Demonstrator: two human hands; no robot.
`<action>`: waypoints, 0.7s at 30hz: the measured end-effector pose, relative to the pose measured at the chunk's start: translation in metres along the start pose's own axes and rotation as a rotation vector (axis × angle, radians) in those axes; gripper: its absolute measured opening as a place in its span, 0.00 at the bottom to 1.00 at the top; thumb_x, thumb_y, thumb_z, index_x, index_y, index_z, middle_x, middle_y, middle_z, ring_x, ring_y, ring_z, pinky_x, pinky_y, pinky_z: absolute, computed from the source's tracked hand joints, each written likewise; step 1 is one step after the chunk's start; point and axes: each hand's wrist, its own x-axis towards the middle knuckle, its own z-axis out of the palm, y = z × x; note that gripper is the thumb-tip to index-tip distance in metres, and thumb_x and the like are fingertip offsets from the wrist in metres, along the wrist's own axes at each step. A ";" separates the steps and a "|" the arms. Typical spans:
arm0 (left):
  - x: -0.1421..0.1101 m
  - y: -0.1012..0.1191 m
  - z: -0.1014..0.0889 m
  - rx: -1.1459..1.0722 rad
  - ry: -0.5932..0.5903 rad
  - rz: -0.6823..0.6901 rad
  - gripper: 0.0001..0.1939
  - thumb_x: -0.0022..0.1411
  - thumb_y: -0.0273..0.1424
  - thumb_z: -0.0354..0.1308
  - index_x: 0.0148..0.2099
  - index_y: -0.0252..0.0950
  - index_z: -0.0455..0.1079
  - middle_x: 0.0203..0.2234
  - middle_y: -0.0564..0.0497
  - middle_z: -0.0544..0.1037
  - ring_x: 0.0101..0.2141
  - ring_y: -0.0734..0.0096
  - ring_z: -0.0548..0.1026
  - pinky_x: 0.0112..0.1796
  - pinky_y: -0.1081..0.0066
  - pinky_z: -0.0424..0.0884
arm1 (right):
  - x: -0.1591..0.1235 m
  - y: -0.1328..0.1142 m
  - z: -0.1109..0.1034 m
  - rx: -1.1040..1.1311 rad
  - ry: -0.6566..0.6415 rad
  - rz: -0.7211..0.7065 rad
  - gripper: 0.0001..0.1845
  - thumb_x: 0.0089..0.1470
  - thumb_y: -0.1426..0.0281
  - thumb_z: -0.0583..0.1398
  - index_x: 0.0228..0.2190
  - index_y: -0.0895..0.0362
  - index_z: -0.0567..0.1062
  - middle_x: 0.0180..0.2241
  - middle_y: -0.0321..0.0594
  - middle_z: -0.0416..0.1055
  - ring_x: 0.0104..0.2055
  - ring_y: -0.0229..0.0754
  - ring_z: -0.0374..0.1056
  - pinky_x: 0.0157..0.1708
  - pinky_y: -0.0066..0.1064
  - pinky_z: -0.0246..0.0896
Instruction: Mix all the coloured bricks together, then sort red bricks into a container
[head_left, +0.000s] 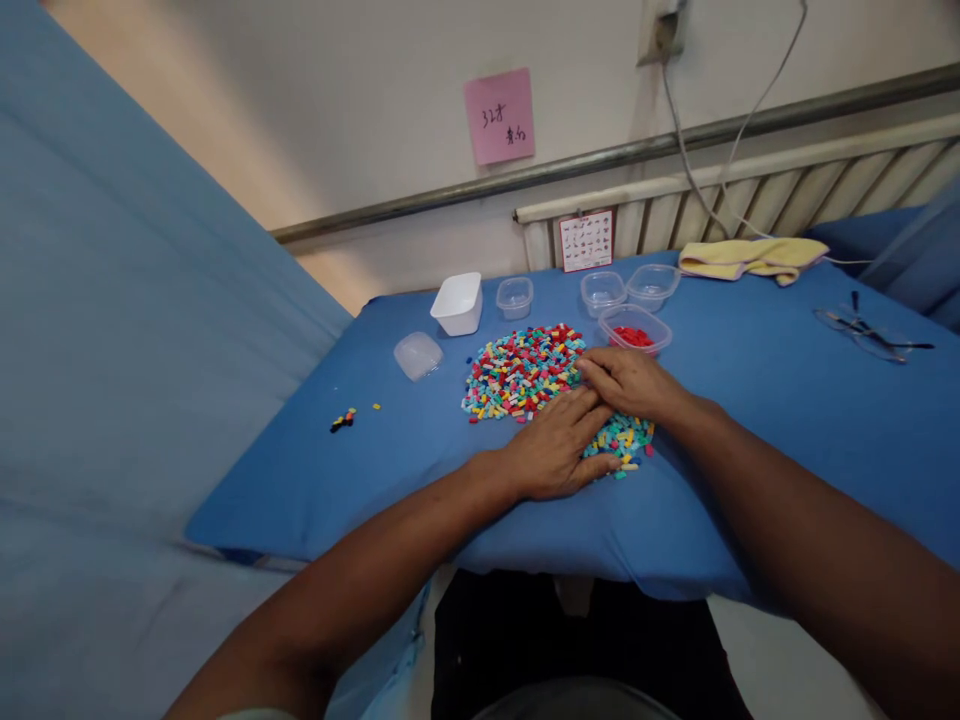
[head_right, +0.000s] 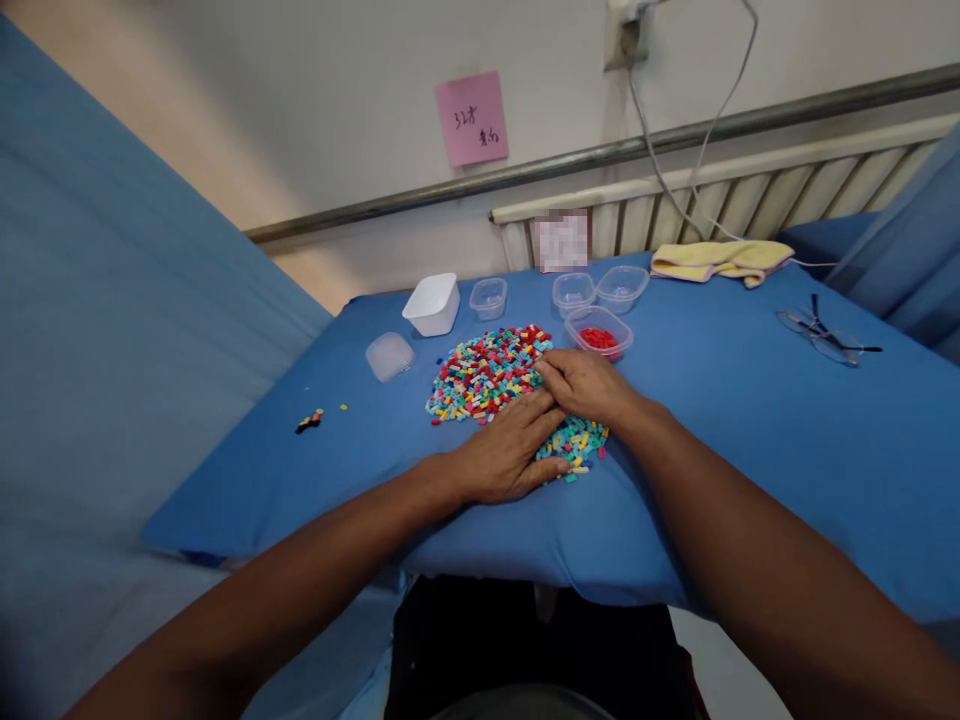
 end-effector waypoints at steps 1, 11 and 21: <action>0.004 -0.001 -0.001 0.008 0.017 0.008 0.40 0.79 0.55 0.50 0.79 0.33 0.57 0.75 0.29 0.63 0.77 0.44 0.59 0.75 0.41 0.57 | 0.000 -0.002 0.000 0.022 -0.019 -0.005 0.25 0.77 0.56 0.50 0.32 0.53 0.76 0.30 0.40 0.78 0.32 0.45 0.70 0.35 0.36 0.58; -0.043 0.027 -0.041 0.025 0.134 0.183 0.21 0.83 0.46 0.50 0.51 0.34 0.75 0.45 0.42 0.83 0.43 0.59 0.80 0.45 0.58 0.77 | -0.002 -0.011 -0.009 0.147 -0.134 -0.064 0.28 0.79 0.51 0.48 0.46 0.50 0.84 0.43 0.41 0.85 0.45 0.50 0.79 0.50 0.40 0.73; -0.022 0.085 -0.010 -0.253 -0.250 0.599 0.20 0.79 0.39 0.53 0.31 0.43 0.68 0.36 0.51 0.82 0.29 0.66 0.75 0.25 0.62 0.68 | -0.034 0.000 -0.008 -0.013 -0.123 -0.138 0.26 0.79 0.55 0.53 0.65 0.51 0.78 0.68 0.50 0.76 0.72 0.57 0.70 0.73 0.58 0.65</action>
